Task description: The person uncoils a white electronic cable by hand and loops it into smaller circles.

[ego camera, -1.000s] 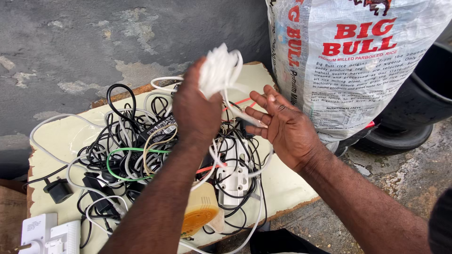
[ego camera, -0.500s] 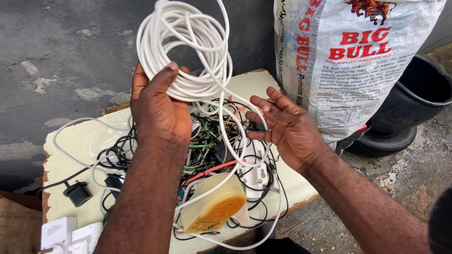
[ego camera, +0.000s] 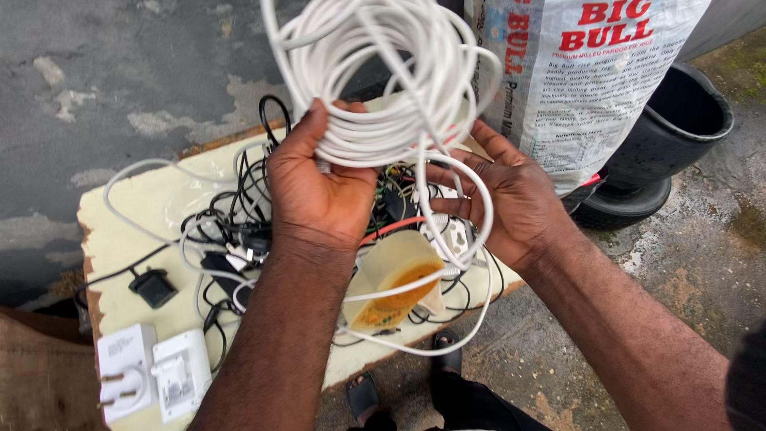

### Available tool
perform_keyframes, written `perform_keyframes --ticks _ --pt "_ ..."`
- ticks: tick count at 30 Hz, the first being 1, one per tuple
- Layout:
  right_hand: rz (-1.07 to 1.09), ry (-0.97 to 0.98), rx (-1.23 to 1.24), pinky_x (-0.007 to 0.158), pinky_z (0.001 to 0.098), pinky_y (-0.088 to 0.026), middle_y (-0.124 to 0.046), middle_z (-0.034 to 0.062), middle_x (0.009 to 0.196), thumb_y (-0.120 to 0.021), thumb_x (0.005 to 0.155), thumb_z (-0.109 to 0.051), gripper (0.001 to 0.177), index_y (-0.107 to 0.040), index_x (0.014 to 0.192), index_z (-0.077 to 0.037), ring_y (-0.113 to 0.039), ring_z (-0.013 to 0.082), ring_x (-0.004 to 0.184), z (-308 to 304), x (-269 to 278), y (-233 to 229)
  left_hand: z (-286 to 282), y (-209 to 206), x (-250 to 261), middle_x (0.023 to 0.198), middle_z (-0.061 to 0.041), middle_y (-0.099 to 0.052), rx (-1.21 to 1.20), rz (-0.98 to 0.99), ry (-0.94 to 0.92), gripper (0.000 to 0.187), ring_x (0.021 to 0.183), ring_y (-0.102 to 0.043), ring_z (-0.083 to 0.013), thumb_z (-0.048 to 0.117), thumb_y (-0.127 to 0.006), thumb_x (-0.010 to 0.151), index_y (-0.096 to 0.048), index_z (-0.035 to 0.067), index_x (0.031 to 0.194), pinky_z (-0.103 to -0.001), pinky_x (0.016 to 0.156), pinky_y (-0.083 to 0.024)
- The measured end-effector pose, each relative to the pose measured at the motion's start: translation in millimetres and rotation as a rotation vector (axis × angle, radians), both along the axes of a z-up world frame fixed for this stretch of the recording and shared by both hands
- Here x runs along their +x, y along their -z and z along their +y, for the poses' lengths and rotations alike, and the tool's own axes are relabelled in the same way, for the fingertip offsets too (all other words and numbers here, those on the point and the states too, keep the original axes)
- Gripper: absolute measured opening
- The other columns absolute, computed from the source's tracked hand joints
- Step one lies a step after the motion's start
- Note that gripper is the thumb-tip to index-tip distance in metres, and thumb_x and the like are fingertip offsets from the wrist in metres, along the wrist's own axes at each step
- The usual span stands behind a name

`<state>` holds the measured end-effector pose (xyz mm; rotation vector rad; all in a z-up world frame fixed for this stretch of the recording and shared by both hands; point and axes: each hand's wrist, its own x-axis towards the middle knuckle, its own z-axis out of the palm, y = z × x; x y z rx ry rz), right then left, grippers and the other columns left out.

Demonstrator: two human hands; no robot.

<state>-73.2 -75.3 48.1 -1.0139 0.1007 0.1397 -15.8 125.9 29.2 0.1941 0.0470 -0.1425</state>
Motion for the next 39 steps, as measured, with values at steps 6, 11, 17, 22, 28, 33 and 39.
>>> perform_keyframes --ticks 6,11,17,22,28,33,39 --pt "0.026 0.094 -0.055 0.073 0.0378 -0.066 -0.068 0.0138 0.12 -0.046 0.101 -0.004 0.048 -0.048 0.148 -0.009 -0.072 0.0205 0.094 2 -30 -7 -24 0 -48 0.116 -0.015 -0.071 0.183 0.074 0.122 0.047 0.113 -0.069 -0.029 0.014 -0.077 0.082 -0.062 -0.003 0.122 -0.052 0.103 -0.056" --pt "0.004 0.007 -0.099 0.075 0.036 -0.065 -0.068 0.0124 0.125 -0.042 0.1 -0.001 0.049 -0.049 0.148 -0.008 -0.072 0.0202 0.097 -16 -55 2 -46 10 -82 0.119 -0.013 -0.068 0.257 0.035 0.096 0.053 0.117 -0.066 -0.0286 0.017 -0.08 0.082 -0.06 0.002 0.128 -0.052 0.107 -0.054" --pt "0.052 -0.074 -0.218 0.079 0.0396 -0.064 -0.067 0.0108 0.125 -0.04 0.1 -0.002 0.047 -0.048 0.145 -0.011 -0.07 0.0199 0.103 -42 -84 11 -70 19 -120 0.113 -0.011 -0.069 0.285 0.143 0.028 0.059 0.113 -0.069 -0.0273 0.039 -0.076 0.084 -0.059 0.007 0.131 -0.054 0.102 -0.054" --pt "0.016 -0.146 -0.194 0.081 0.0408 -0.064 -0.066 0.0093 0.132 -0.039 0.096 0.006 0.055 -0.05 0.146 -0.014 -0.071 0.0196 0.107 -68 -123 28 -94 32 -173 0.109 -0.012 -0.072 0.337 0.111 -0.016 0.058 0.108 -0.071 -0.0295 0.041 -0.073 0.09 -0.056 0.006 0.134 -0.057 0.099 -0.056" --pt "0.07 -0.158 -0.269 0.08 0.0384 -0.063 -0.07 0.0079 0.125 -0.043 0.097 0.008 0.051 -0.051 0.144 -0.011 -0.072 0.0183 0.104 -89 -176 44 -113 38 -240 0.111 -0.012 -0.073 0.367 0.166 -0.055 0.048 0.11 -0.072 -0.0291 0.026 -0.07 0.089 -0.055 0.011 0.132 -0.055 0.096 -0.062" --pt "0.084 -0.225 -0.332 0.072 0.0356 -0.064 -0.073 0.0061 0.119 -0.047 0.094 0.009 0.049 -0.054 0.139 -0.009 -0.073 0.0159 0.1 -90 -199 39 -113 36 -273 0.111 -0.012 -0.072 0.431 0.181 -0.107 0.048 0.109 -0.072 -0.029 0.022 -0.072 0.091 -0.057 0.009 0.134 -0.054 0.095 -0.062" --pt "0.13 -0.196 -0.508 0.07 0.0366 -0.063 -0.075 0.006 0.109 -0.05 0.091 0.001 0.062 -0.044 0.15 -0.017 -0.074 0.0165 0.092 -79 -216 33 -99 29 -290 0.113 -0.006 -0.07 0.467 0.237 -0.206 0.048 0.102 -0.071 -0.0217 0.025 -0.077 0.087 -0.065 0.009 0.131 -0.049 0.091 -0.06"
